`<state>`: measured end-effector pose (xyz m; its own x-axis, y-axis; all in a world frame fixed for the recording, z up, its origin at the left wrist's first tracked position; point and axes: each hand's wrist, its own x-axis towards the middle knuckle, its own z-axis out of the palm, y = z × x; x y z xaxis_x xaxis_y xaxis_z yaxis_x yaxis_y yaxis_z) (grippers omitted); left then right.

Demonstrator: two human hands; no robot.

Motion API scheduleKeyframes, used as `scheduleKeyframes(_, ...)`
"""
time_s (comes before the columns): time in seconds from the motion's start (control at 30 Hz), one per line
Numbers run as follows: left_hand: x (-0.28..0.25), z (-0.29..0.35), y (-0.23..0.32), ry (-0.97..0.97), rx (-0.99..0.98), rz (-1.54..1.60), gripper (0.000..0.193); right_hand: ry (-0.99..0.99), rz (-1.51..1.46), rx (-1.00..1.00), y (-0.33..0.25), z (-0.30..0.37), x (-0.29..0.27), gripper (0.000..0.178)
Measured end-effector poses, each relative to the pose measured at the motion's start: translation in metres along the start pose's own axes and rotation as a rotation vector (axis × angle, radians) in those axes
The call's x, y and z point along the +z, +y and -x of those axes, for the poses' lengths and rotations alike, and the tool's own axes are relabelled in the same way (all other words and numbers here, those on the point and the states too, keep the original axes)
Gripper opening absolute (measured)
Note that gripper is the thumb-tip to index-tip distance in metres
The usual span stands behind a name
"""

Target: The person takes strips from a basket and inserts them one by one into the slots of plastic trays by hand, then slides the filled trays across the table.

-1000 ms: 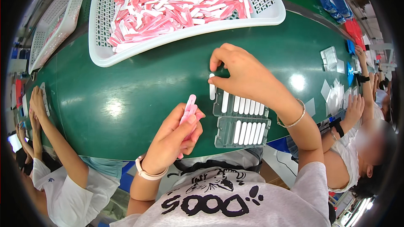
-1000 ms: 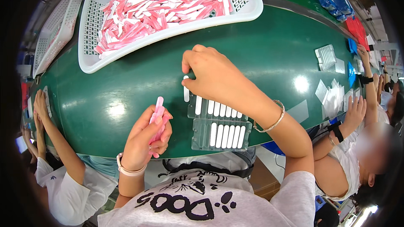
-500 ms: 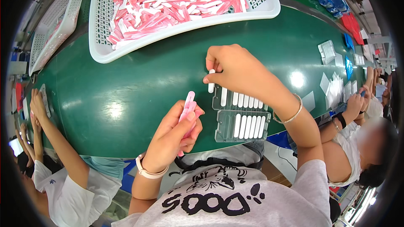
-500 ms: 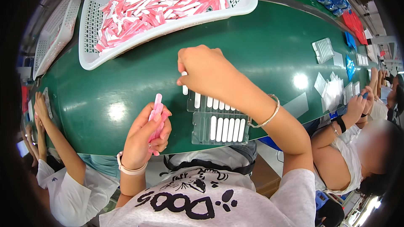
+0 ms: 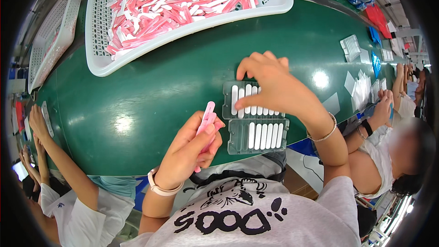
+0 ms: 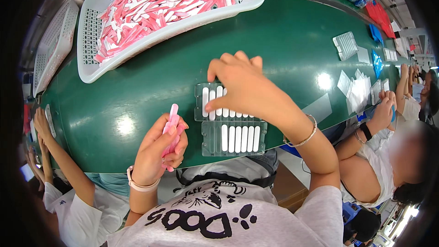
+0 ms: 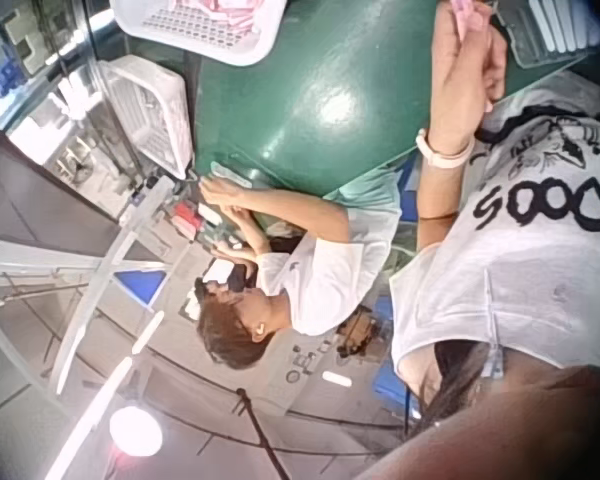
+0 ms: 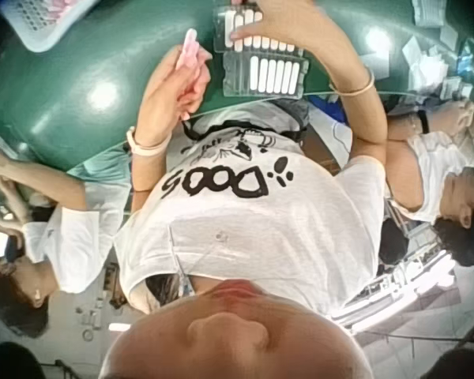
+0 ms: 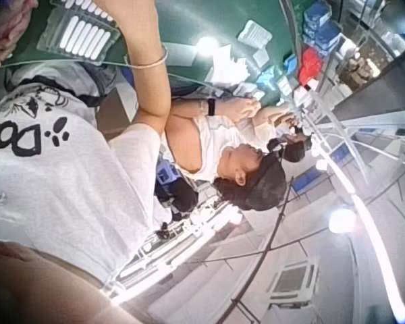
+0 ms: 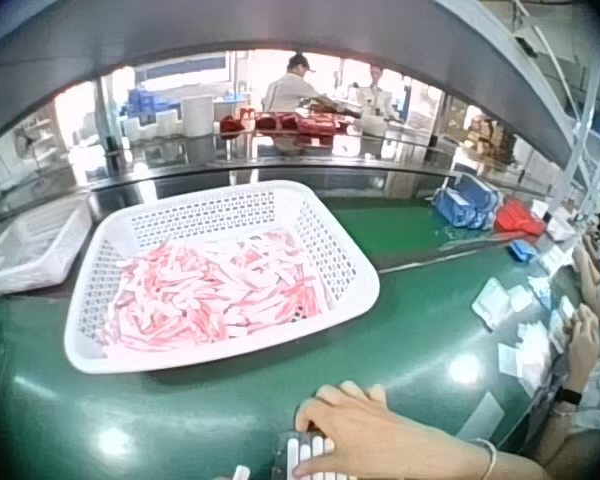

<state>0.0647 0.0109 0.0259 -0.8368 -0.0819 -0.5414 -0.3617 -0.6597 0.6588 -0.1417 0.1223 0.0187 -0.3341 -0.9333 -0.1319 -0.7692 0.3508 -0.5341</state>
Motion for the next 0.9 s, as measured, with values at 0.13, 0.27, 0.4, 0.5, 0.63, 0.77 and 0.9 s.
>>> scheduleKeyframes(0.13,0.002,-0.004,-0.002,0.028,0.0,-0.008,0.023,-0.03,-0.011,0.074,-0.001,0.003,0.001,0.045)
scheduleKeyframes(0.27,0.004,-0.005,-0.003,0.039,-0.012,0.001,0.023,-0.04,-0.098,0.04,0.006,0.006,-0.003,0.043)
scheduleKeyframes(0.4,0.008,-0.006,-0.004,0.065,-0.021,-0.02,0.022,0.006,-0.138,0.019,0.009,0.009,0.003,0.033)
scheduleKeyframes(0.5,0.012,-0.009,-0.003,0.071,-0.044,-0.03,0.022,-0.061,-0.125,0.096,0.007,0.005,-0.002,0.029)
scheduleKeyframes(0.63,0.019,-0.014,-0.006,0.08,-0.047,-0.021,0.022,-0.051,-0.194,0.067,0.014,0.008,0.001,0.028)
scheduleKeyframes(0.77,0.031,-0.019,-0.008,0.12,-0.069,-0.069,0.021,0.009,-0.25,-0.022,0.022,0.015,0.007,0.026)
scheduleKeyframes(0.9,0.048,-0.023,-0.01,0.181,-0.093,-0.14,0.021,-0.063,-0.117,-0.06,0.026,0.015,0.008,0.03)
